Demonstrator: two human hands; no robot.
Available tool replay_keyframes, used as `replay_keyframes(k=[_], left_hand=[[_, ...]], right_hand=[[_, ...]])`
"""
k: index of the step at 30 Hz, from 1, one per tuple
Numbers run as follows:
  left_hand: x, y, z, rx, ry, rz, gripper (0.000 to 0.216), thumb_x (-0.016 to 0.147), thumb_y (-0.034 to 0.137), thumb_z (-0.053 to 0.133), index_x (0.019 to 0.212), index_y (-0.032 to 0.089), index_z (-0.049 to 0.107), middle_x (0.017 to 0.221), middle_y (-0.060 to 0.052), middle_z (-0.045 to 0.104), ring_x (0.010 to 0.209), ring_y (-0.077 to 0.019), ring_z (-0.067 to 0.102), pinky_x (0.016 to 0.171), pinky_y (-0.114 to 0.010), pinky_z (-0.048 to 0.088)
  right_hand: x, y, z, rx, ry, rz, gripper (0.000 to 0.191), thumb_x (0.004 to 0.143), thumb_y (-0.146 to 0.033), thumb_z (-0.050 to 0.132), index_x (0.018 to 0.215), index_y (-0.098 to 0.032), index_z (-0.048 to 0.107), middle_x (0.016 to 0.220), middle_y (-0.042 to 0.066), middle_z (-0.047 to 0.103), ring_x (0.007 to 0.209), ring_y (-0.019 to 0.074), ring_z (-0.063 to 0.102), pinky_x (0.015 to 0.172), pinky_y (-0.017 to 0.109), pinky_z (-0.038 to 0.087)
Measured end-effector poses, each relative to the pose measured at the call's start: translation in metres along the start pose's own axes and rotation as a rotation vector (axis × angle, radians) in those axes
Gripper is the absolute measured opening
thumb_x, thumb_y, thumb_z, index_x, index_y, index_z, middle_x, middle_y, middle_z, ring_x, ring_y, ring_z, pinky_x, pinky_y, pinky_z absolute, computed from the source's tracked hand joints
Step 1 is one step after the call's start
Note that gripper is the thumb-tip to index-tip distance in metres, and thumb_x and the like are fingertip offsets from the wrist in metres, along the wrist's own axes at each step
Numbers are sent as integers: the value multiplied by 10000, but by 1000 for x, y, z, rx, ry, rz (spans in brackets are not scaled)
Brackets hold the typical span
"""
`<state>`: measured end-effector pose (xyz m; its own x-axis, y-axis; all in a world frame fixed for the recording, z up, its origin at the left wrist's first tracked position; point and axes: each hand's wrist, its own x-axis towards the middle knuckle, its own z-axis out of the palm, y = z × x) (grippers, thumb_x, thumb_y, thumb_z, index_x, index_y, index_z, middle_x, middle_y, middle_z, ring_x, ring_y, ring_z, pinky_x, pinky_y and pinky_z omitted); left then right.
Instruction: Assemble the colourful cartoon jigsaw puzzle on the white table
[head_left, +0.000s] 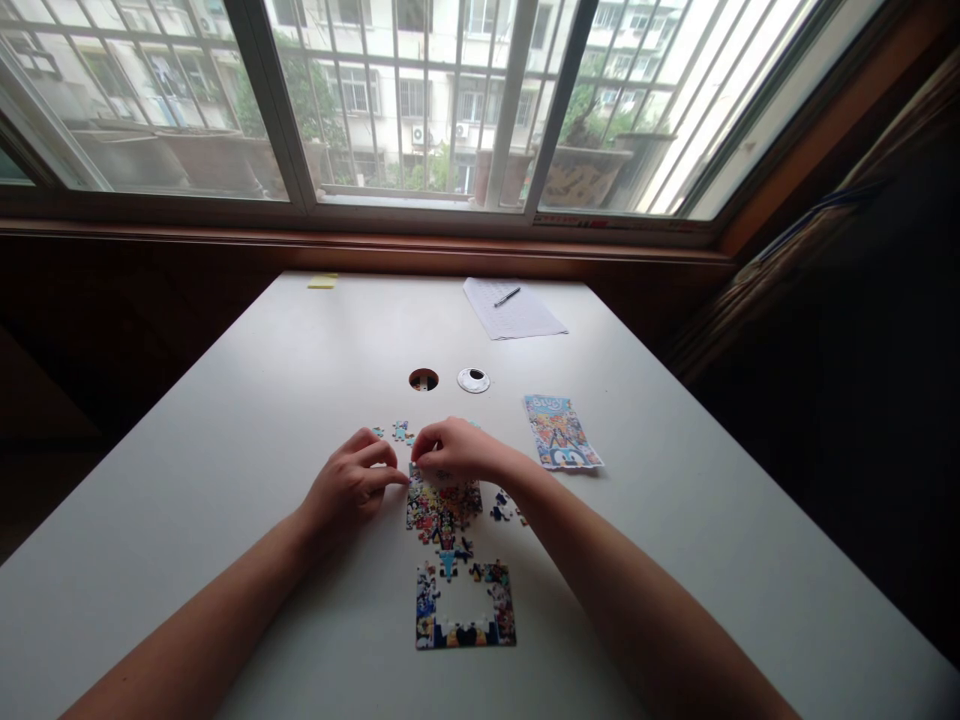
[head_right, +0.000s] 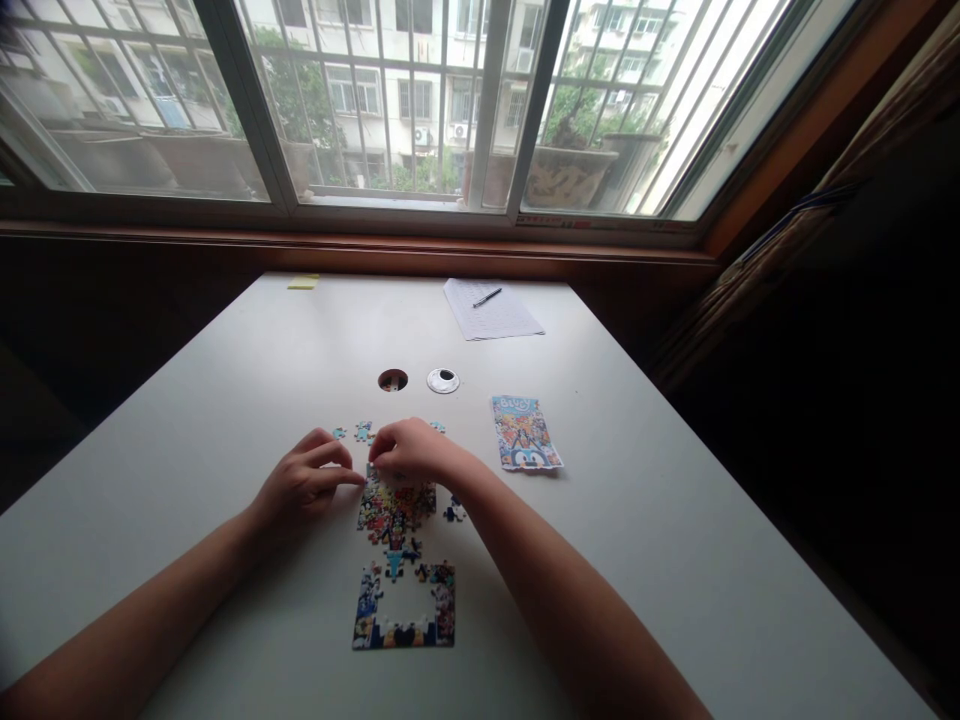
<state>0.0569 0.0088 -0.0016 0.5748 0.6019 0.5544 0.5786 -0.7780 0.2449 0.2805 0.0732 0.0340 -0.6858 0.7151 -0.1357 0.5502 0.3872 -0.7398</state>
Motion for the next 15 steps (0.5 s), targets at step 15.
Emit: replay_keyframes(k=[15], left_hand=[[3, 3, 0, -4, 40, -41, 359, 833, -19, 513, 861, 242, 758, 839, -47, 653, 856, -204, 512, 725, -339, 491]], right_hand=[[-18, 19, -38, 41, 214, 123, 132, 850, -213, 674, 954, -194, 754, 971, 44, 763, 857, 156, 681, 770, 271, 502]])
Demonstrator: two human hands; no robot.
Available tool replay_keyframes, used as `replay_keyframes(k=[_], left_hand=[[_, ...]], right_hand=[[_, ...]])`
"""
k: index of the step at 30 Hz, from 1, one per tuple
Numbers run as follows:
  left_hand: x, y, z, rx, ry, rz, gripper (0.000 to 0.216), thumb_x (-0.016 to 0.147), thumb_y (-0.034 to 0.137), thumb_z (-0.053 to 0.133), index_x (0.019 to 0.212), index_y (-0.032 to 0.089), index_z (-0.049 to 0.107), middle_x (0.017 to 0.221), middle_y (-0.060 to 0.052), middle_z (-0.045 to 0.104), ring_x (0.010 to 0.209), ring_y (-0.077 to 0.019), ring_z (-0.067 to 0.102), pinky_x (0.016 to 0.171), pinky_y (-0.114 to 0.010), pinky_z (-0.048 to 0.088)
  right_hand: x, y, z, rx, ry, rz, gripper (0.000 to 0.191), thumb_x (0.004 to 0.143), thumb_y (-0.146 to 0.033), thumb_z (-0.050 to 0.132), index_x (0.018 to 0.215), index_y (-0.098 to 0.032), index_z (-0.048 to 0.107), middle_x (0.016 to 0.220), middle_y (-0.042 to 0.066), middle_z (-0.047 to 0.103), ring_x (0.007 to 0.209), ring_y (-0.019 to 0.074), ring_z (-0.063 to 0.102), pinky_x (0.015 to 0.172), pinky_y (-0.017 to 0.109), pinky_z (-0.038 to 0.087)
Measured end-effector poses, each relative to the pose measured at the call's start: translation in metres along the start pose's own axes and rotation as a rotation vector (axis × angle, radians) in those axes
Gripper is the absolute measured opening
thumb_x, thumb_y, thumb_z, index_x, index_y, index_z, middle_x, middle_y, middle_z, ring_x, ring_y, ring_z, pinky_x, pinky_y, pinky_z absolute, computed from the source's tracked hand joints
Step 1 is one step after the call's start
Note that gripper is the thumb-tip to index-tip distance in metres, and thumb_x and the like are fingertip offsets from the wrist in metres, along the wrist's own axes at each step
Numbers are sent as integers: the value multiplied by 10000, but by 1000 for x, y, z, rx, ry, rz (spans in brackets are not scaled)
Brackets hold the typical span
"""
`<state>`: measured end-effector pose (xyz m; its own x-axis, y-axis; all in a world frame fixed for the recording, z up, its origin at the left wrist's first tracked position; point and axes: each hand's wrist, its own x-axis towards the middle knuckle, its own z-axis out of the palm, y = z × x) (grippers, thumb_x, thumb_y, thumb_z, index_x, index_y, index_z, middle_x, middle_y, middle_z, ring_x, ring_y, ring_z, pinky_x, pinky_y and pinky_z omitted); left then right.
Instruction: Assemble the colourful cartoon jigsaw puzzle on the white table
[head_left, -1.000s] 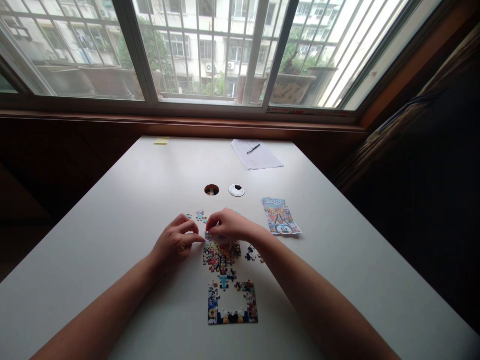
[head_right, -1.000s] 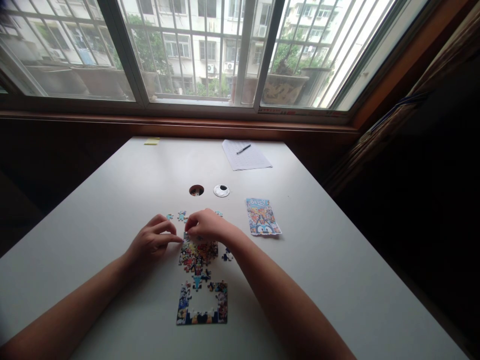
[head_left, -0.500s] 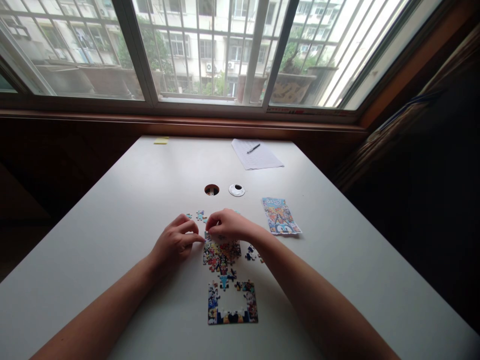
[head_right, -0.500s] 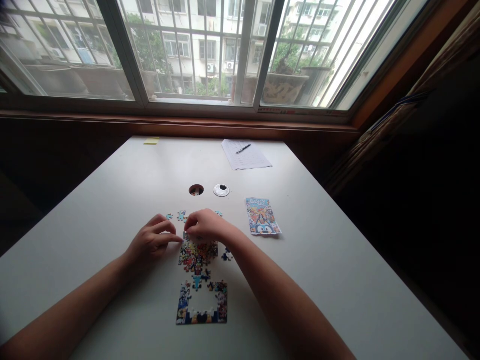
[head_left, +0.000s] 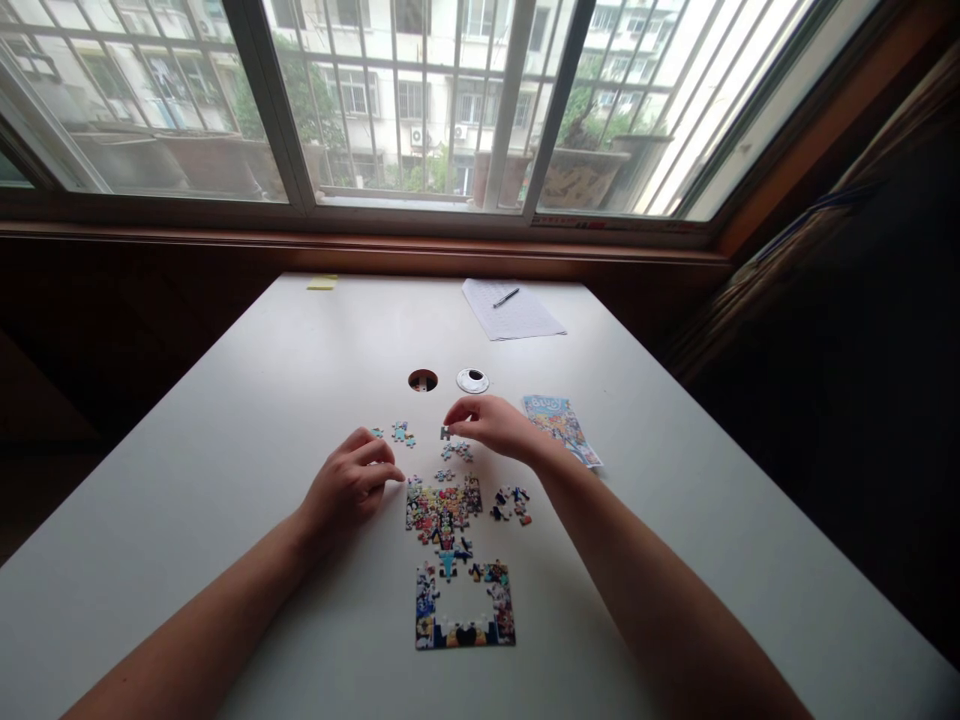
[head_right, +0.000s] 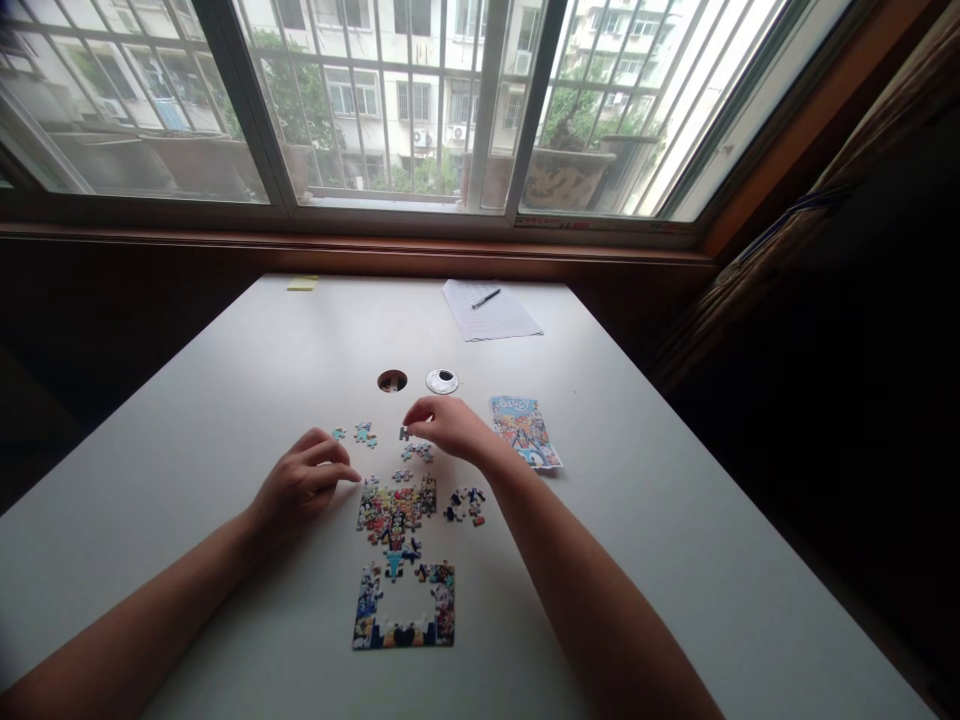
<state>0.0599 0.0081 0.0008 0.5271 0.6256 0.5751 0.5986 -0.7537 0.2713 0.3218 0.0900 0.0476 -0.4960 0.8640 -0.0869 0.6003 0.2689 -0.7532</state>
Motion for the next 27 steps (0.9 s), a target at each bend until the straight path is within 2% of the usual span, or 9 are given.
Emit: replay_keyframes(k=[5, 9, 14, 21, 27], left_hand=[[0, 1, 0, -6, 4, -9, 357, 831, -34, 514, 850, 234, 748, 833, -41, 647, 860, -201, 508, 731, -332, 484], [1, 2, 0, -8, 11, -20, 347, 831, -36, 512, 841, 228, 738, 828, -38, 644, 862, -198, 511, 739, -333, 488], [0, 1, 0, -9, 19, -24, 329, 834, -31, 513, 829, 220, 725, 824, -38, 639, 855, -197, 515, 742, -335, 491], [-1, 0, 1, -21, 30, -33, 312, 840, -31, 526, 824, 216, 715, 819, -35, 640, 854, -195, 514, 739, -330, 480], [0, 1, 0, -29, 32, -35, 305, 843, -29, 526, 819, 212, 711, 825, -35, 642, 858, -195, 511, 744, -334, 481]], right_hand=[[-9, 18, -14, -8, 23, 71, 129, 843, -248, 683, 946, -215, 754, 985, 34, 759, 873, 160, 678, 781, 275, 495], [-17, 28, -23, 0, -53, 126, 118, 827, -214, 679, 923, -215, 748, 966, 36, 761, 874, 167, 684, 761, 270, 497], [-22, 33, -28, -147, -75, 182, 129, 798, -206, 687, 905, -232, 754, 947, 33, 762, 863, 192, 680, 715, 282, 478], [-27, 29, -33, -234, -73, 86, 148, 857, -243, 657, 971, -250, 752, 1045, 37, 747, 891, 185, 673, 706, 268, 473], [-30, 24, -38, -426, 30, 0, 172, 888, -186, 583, 938, -229, 742, 1018, 36, 734, 908, 174, 649, 769, 269, 457]])
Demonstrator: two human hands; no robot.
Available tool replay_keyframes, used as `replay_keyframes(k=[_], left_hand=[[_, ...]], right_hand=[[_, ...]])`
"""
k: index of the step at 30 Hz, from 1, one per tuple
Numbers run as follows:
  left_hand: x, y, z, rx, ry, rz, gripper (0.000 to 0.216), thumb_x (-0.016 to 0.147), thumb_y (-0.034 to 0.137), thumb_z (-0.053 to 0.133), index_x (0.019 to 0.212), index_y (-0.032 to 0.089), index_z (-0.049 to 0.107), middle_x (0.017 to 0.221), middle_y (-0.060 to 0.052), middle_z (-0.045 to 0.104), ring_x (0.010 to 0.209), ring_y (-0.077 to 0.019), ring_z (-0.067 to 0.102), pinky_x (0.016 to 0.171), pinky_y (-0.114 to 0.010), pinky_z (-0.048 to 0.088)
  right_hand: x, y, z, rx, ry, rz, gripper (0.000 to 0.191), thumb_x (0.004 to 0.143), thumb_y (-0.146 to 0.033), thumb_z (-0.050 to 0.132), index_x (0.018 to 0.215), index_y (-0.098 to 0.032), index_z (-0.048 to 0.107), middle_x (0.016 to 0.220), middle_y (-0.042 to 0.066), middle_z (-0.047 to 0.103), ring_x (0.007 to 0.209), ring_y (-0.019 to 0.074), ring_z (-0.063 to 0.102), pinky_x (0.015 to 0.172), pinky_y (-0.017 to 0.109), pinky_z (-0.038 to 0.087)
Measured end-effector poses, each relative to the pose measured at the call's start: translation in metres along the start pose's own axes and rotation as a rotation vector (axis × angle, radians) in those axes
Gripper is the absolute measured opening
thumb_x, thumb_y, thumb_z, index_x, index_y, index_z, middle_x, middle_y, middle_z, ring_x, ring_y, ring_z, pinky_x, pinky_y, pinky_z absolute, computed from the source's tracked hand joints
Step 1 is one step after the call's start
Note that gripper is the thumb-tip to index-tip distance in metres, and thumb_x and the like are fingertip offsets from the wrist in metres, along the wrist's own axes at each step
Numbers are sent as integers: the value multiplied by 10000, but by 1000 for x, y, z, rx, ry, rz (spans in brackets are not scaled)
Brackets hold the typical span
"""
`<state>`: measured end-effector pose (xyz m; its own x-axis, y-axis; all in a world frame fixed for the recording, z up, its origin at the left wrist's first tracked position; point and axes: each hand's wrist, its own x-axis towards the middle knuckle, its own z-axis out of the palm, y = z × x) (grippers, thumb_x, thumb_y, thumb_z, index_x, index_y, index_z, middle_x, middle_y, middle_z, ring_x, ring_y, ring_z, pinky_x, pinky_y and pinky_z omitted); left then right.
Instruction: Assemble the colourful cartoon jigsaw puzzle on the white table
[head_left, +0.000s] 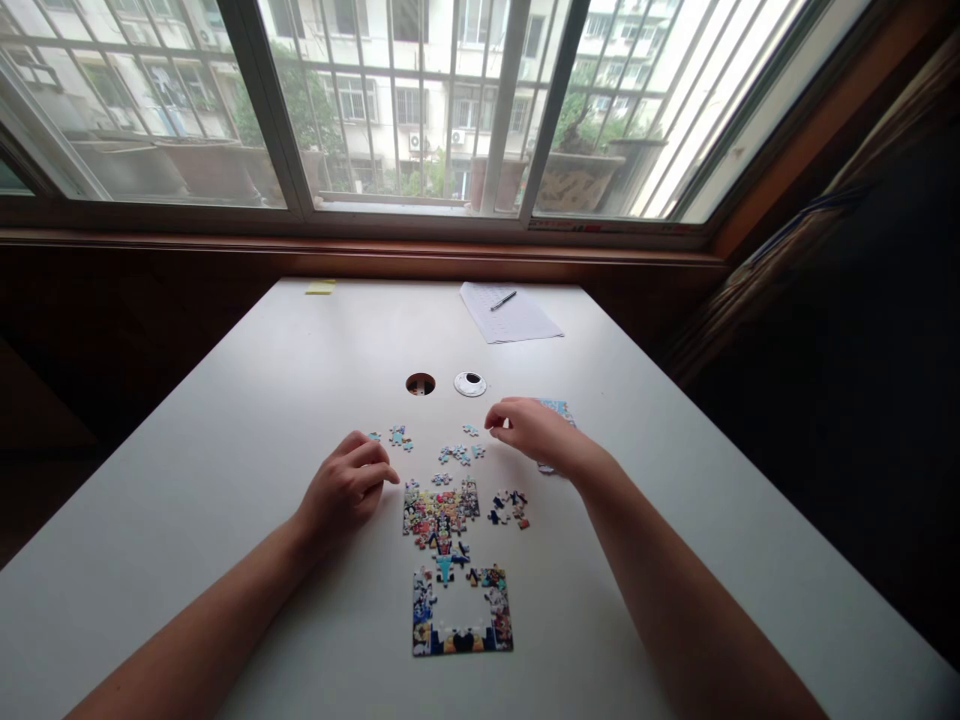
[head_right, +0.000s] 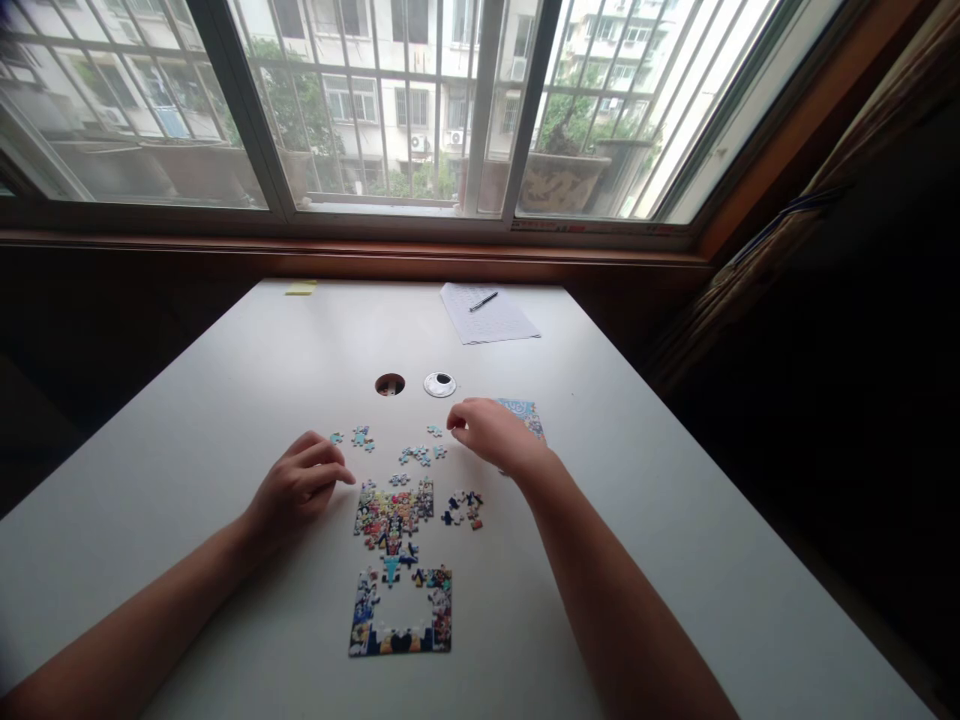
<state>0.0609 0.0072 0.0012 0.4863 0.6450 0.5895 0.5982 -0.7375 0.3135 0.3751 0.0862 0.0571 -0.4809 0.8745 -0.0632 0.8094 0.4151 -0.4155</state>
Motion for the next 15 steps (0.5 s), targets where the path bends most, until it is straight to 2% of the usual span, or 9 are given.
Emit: replay_keyframes(k=[7, 15], left_hand=[[0, 0, -1, 6, 8, -3, 308, 836, -33, 526, 813, 211, 713, 822, -39, 642, 858, -196, 519, 745, -334, 487], [0, 0, -1, 4, 35, -1, 309, 837, -35, 529, 817, 215, 709, 822, -38, 634, 850, -197, 516, 724, -332, 479]], right_hand=[[3, -5, 12, -84, 41, 21, 179, 933, -245, 588, 1027, -240, 741, 1076, 55, 702, 899, 171, 638, 754, 266, 442], [6, -8, 22, -83, 48, -24, 138, 910, -217, 615, 962, -241, 740, 1028, 37, 689, 879, 153, 618, 768, 249, 426]])
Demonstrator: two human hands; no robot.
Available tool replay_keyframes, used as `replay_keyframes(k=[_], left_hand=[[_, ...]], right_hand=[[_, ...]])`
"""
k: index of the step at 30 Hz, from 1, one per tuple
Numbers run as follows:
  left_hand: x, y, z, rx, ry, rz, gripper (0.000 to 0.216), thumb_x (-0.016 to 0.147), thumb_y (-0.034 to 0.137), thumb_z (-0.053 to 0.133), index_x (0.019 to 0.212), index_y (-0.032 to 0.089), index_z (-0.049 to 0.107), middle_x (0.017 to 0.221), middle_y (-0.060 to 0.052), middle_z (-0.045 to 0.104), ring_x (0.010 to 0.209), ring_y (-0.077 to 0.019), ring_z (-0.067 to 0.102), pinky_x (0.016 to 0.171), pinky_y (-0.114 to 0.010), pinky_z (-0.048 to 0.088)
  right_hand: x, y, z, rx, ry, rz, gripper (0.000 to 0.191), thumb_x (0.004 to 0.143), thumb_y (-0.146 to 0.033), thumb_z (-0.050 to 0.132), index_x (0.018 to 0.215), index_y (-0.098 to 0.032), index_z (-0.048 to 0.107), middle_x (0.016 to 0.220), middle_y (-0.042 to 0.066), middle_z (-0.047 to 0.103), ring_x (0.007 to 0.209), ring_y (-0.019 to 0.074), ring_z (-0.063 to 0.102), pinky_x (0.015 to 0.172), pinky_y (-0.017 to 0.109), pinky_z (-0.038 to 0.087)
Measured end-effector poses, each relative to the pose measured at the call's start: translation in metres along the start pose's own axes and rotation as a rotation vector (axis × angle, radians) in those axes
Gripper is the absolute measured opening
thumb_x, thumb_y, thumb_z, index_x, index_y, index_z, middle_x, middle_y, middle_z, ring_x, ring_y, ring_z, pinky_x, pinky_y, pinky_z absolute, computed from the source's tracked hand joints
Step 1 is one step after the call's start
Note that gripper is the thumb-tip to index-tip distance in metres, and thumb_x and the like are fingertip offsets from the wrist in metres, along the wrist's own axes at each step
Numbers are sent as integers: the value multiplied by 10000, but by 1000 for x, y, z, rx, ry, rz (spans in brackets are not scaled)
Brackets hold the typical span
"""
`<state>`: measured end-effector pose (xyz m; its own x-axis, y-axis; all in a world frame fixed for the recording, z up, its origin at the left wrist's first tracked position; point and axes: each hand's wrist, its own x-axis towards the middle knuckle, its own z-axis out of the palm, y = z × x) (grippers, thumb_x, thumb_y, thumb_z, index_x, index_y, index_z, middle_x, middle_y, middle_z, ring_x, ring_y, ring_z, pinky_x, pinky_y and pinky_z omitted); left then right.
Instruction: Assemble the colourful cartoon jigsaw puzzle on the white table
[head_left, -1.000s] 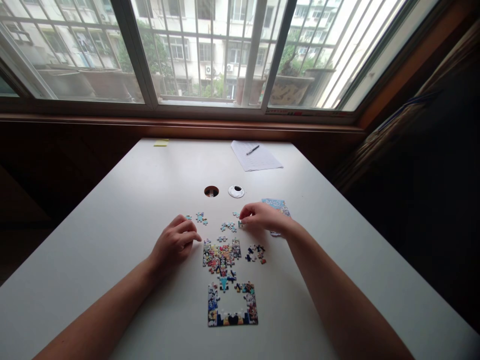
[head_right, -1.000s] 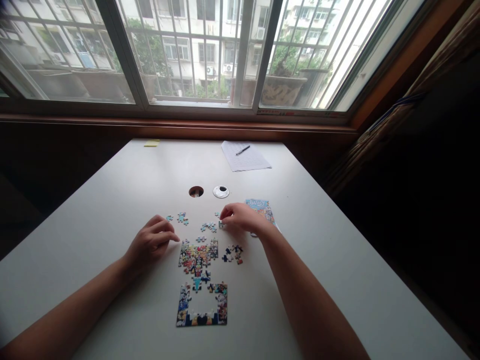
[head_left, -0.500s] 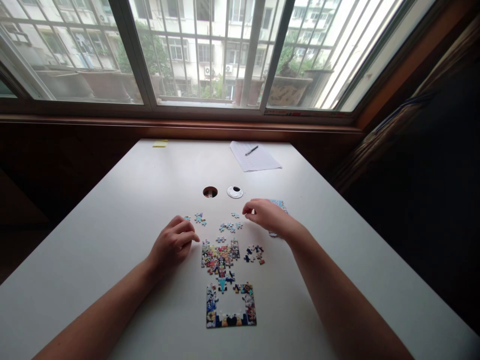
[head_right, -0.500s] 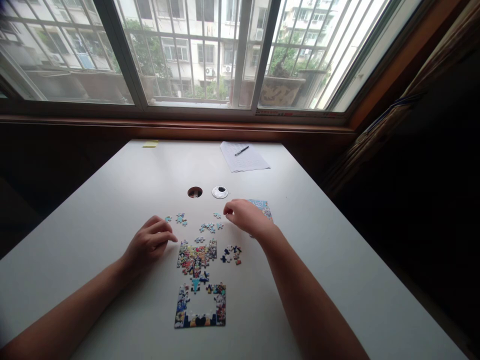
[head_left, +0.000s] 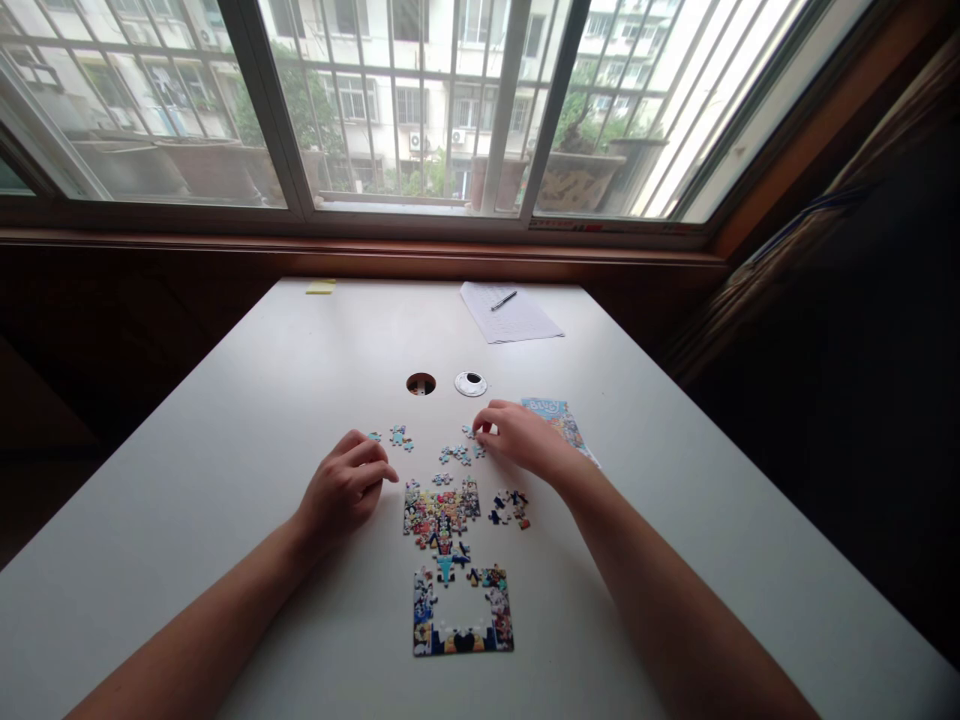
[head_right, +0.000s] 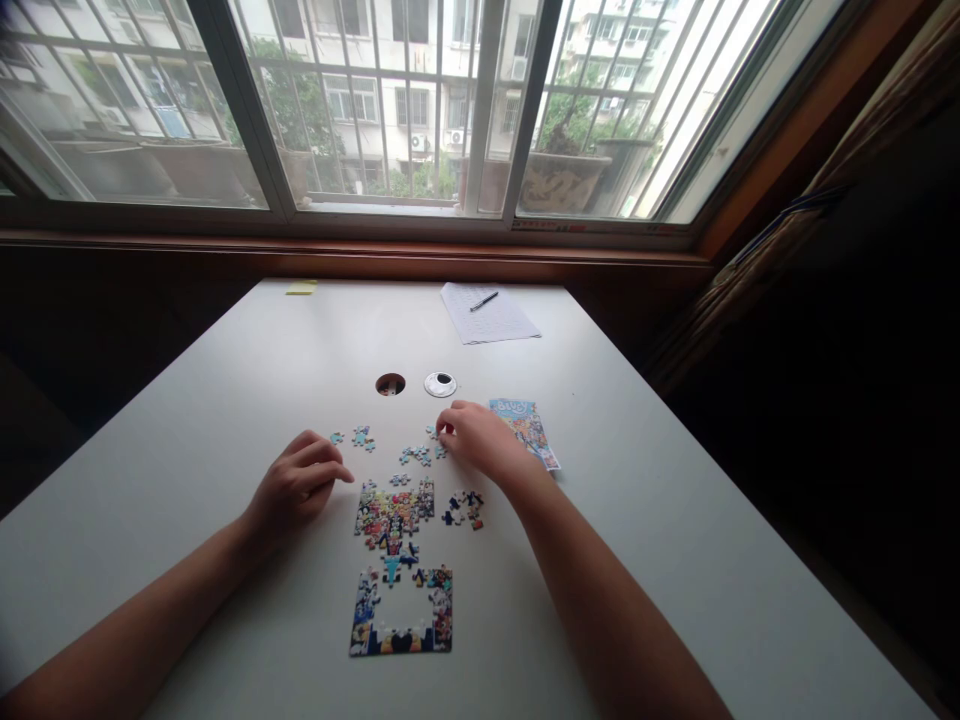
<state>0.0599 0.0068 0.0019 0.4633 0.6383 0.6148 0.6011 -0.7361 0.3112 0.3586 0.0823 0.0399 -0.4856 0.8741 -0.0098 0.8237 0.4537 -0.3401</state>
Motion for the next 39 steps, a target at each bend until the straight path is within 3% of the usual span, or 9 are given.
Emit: replay_keyframes(k=[16, 26, 35, 39], left_hand=[[4, 6, -7, -40, 184, -49, 328, 847, -46, 533, 771, 215, 716, 783, -39, 621, 821, -191, 526, 697, -339, 469], [4, 6, -8, -42, 208, -74, 314, 863, -15, 534, 734, 215, 705, 774, -35, 626, 804, -185, 531, 687, -336, 465], [5, 7, -10, -44, 201, -100, 322, 857, -18, 530, 718, 216, 701, 763, -36, 621, 802, -190, 529, 683, -340, 463], [5, 7, -10, -31, 205, -104, 323, 857, -24, 535, 721, 219, 699, 769, -33, 628, 822, -195, 523, 709, -351, 463]], right_hand=[[-3, 5, -12, 46, -85, 52, 142, 875, -242, 614, 919, -233, 749, 995, 53, 715, 920, 190, 622, 756, 270, 446], [-3, 1, -18, -10, -164, 118, 127, 868, -261, 633, 914, -236, 749, 1012, 56, 722, 931, 200, 633, 730, 266, 442], [-16, -27, -19, -268, -74, 156, 162, 921, -132, 549, 947, -177, 702, 992, 118, 708, 911, 221, 637, 683, 300, 383], [-20, -49, -13, -344, 4, 56, 156, 952, -154, 520, 906, -178, 667, 919, 92, 686, 817, 190, 609, 634, 299, 330]])
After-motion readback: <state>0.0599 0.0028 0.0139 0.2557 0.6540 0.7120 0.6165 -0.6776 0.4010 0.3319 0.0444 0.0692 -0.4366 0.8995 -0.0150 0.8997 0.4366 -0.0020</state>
